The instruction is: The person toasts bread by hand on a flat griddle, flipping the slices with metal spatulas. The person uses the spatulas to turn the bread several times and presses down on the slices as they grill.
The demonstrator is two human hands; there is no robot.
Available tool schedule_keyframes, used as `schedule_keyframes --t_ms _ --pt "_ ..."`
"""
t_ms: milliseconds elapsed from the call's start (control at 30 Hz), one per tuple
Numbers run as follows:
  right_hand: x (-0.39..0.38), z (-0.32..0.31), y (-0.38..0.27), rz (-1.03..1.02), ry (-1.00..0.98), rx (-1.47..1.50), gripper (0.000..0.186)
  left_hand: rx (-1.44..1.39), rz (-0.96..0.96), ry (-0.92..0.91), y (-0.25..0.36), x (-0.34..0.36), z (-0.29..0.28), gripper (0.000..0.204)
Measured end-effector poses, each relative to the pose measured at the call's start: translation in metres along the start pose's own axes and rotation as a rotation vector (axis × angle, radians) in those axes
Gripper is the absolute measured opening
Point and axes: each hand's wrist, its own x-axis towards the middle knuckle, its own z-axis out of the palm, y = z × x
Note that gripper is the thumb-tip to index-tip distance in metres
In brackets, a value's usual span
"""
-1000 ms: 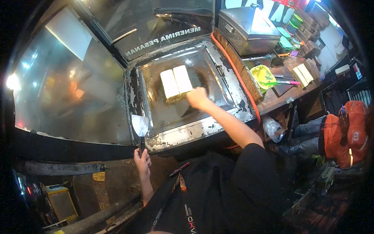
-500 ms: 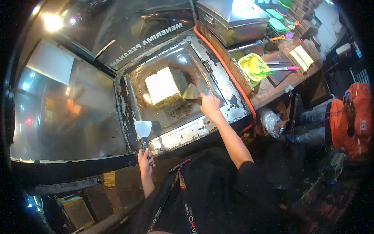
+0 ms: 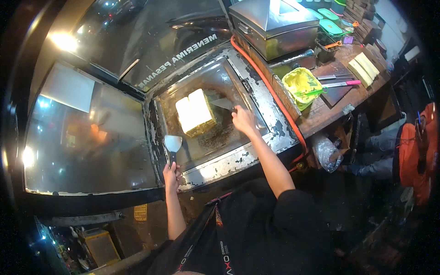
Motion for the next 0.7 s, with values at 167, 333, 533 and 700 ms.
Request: schedule_keyframes --t_ms 167,333,533,700 --pt "-0.073 0.044 -0.021 0.039 -0.061 0.407 0.033 0.266 0.167 0.030 0.023 0.054 -0.002 0.014" --pt "-0.088 0.033 -0.012 0.089 -0.252 0.479 0.034 0.847 0.498 0.107 0.048 0.071 0.007 0.025" --pt "-0.066 0.010 0.008 0.118 -0.112 0.471 0.035 0.816 0.508 -0.052 0.015 0.031 0.027 0.023" --pt "-0.071 0.006 0.015 0.083 -0.161 0.440 0.035 0.596 0.300 0.018 0.003 0.006 0.039 0.022"
